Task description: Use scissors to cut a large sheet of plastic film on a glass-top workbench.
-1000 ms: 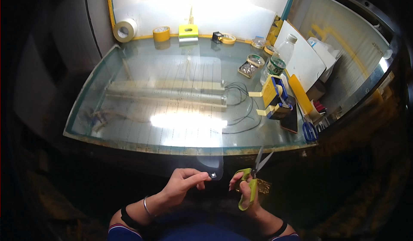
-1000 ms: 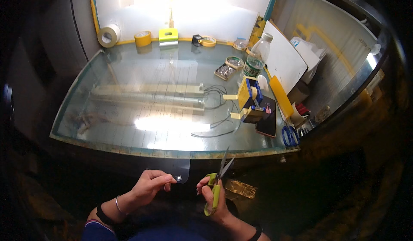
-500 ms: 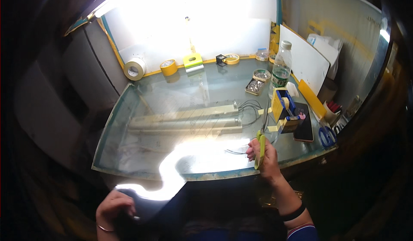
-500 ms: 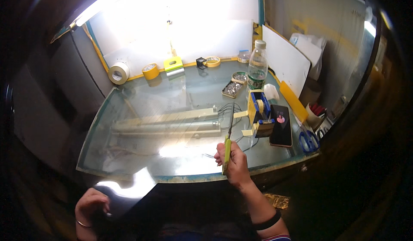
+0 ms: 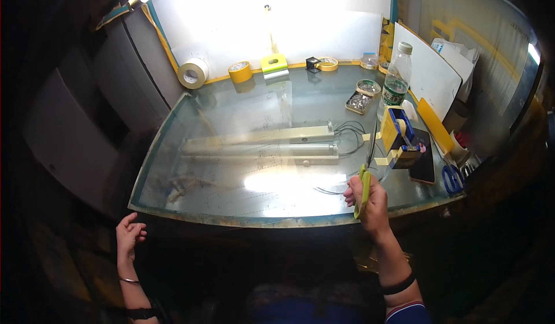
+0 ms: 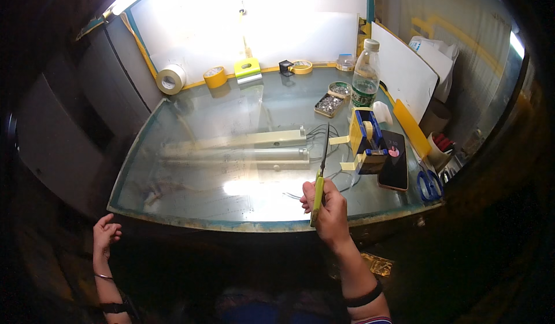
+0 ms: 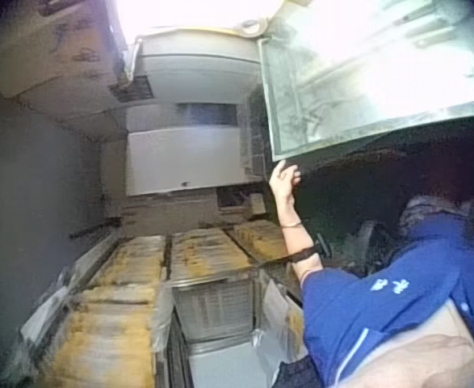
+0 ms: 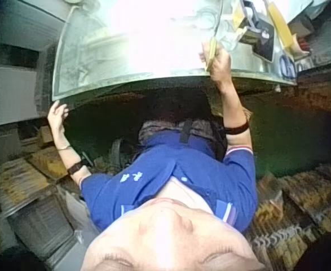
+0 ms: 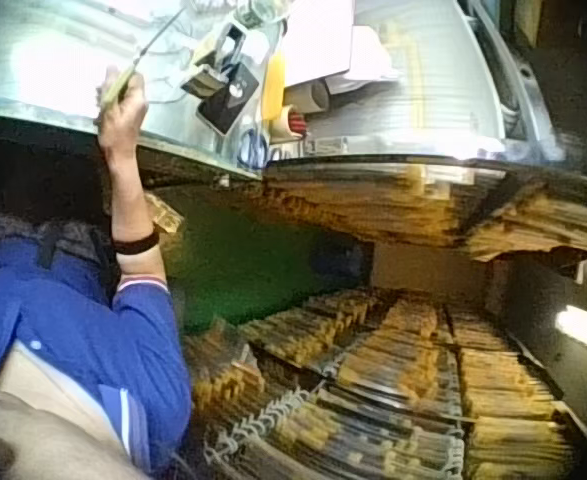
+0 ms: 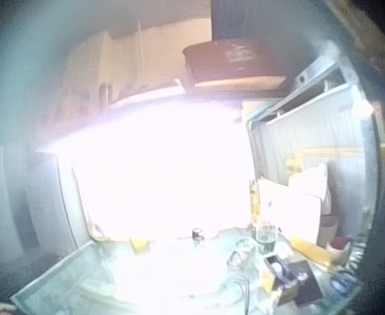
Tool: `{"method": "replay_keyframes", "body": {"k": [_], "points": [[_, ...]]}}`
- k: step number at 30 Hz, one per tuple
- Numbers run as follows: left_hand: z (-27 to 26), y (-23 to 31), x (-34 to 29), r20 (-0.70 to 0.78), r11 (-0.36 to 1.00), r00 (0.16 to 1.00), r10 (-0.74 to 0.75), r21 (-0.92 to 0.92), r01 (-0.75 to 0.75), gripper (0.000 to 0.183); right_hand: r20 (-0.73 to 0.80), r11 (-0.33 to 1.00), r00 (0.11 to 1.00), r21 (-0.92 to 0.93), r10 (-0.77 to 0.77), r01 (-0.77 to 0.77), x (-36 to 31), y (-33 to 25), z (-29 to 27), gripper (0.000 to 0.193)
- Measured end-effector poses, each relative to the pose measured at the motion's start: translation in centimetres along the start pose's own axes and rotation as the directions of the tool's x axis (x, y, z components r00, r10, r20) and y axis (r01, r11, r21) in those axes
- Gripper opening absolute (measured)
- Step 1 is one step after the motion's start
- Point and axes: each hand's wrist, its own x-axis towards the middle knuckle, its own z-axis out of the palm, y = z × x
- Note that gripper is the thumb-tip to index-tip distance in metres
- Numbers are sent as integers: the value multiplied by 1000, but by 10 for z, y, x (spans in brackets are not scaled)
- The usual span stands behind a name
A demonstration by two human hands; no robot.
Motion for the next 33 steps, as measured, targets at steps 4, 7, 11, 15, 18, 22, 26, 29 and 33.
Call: {"method": "replay_keyframes", "body": {"k": [4, 7, 11, 15, 18, 22, 26, 29, 33], "points": [[4, -24, 21, -154, 748, 783, 603, 449, -488, 42, -2, 1000, 1000, 12, -2, 2, 0, -1, 2, 34], [71, 40, -32, -108, 720, 741, 662, 367, -590, 32, -5, 1000, 1000, 21, 15, -15, 0, 0, 5, 33], [157, 80, -97, 402, 809, 730, 553, -50, -586, 7, -31, 1000, 999, 30, 10, -9, 0, 2, 0, 30], [227, 81, -135, 921, 891, 215, 323, -220, -398, 17, -40, 999, 999, 43, 9, -7, 1, 3, 1, 28], [268, 62, -151, 988, 977, 119, 98, -118, 178, 29, -36, 1000, 999, 25, -16, 16, 0, 3, 7, 27], [310, 65, -149, 987, 691, 157, 48, -146, 708, 69, -74, 998, 996, -24, -54, 52, 0, 6, 6, 24], [323, 55, -151, 957, 712, 289, 3, -205, 671, 65, -72, 997, 996, -53, -57, 54, 0, 4, 7, 22], [319, 47, -158, 931, 704, 364, 17, -270, 657, 49, -55, 999, 998, -27, -39, 37, 0, 4, 5, 21], [315, 41, -163, 912, 699, 408, 42, -319, 640, 35, -48, 1000, 999, 12, 4, -3, 4, 4, 6, 22]]}}
